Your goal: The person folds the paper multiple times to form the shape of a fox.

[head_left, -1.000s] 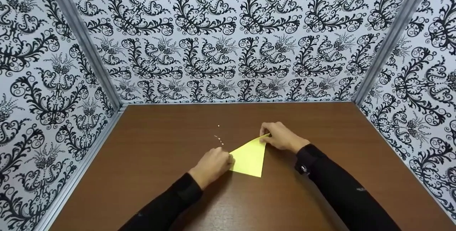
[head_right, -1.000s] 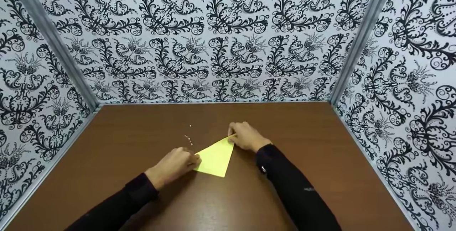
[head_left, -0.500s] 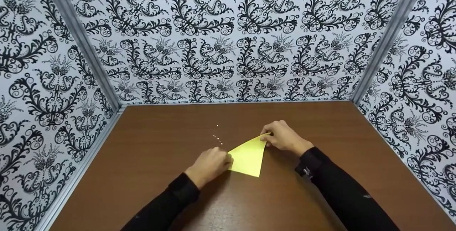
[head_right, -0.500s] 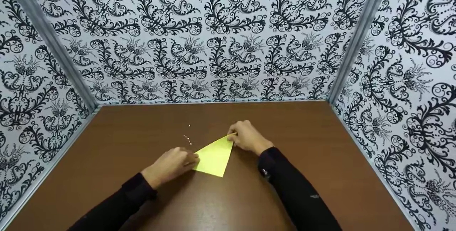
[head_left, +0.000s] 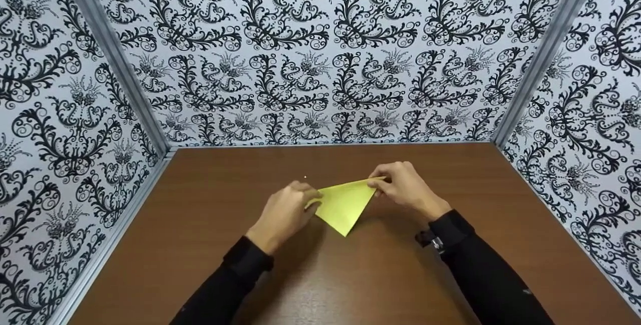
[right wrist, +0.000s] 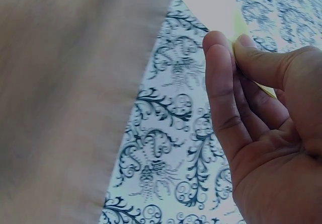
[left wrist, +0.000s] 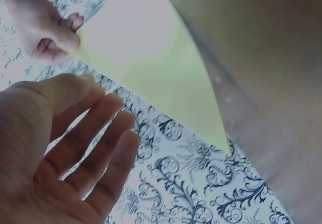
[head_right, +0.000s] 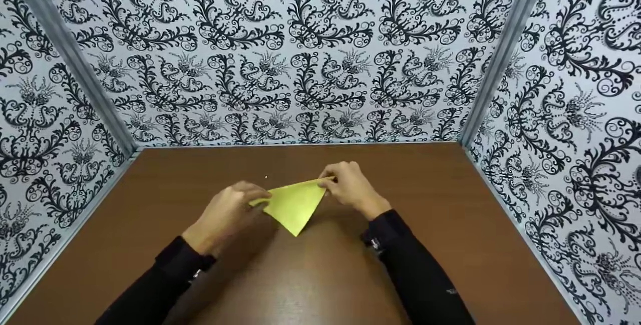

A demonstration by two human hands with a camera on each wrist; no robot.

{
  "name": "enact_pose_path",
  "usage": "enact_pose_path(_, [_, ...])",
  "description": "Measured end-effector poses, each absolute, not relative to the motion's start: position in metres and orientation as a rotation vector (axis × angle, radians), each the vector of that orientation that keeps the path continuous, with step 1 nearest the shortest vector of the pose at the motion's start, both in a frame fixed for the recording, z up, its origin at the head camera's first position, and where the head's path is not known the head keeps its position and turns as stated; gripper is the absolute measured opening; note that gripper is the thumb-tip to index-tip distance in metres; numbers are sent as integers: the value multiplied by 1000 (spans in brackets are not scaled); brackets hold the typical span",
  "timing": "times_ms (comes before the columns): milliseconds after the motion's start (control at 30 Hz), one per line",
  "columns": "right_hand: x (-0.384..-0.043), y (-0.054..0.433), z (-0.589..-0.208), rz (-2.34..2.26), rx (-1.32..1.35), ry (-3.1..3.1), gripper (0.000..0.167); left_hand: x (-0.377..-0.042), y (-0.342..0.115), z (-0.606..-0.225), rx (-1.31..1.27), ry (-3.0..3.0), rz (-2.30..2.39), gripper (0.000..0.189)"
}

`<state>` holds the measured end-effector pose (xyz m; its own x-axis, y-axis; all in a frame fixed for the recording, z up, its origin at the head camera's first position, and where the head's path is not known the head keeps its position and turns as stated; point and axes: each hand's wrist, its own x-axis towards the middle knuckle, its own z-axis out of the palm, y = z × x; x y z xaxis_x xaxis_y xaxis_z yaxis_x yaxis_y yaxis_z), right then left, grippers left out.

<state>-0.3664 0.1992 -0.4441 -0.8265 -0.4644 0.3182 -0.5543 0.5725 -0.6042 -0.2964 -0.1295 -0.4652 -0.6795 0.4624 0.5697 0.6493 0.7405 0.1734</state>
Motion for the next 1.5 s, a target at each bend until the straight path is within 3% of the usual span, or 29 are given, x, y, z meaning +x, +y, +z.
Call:
enact_pose_path(500, [-335, 201, -427, 1306, 883, -2415, 6, -306, -121, -438, -760, -2250, -500, 34])
enact_pose_path(967, [-319, 205, -430, 1369, 1009, -2223, 5, -295, -113, -434, -730, -2285, -554, 15])
enact_pose_path(1267, [-318, 205, -431, 1076, 989, -2282, 8, -291, -114, -433, -774, -2275, -591, 11])
enact_pose_path(1500, [-308, 192, -424, 730, 1011, -2231, 27, -289, -109, -432, -785, -2302, -582, 11])
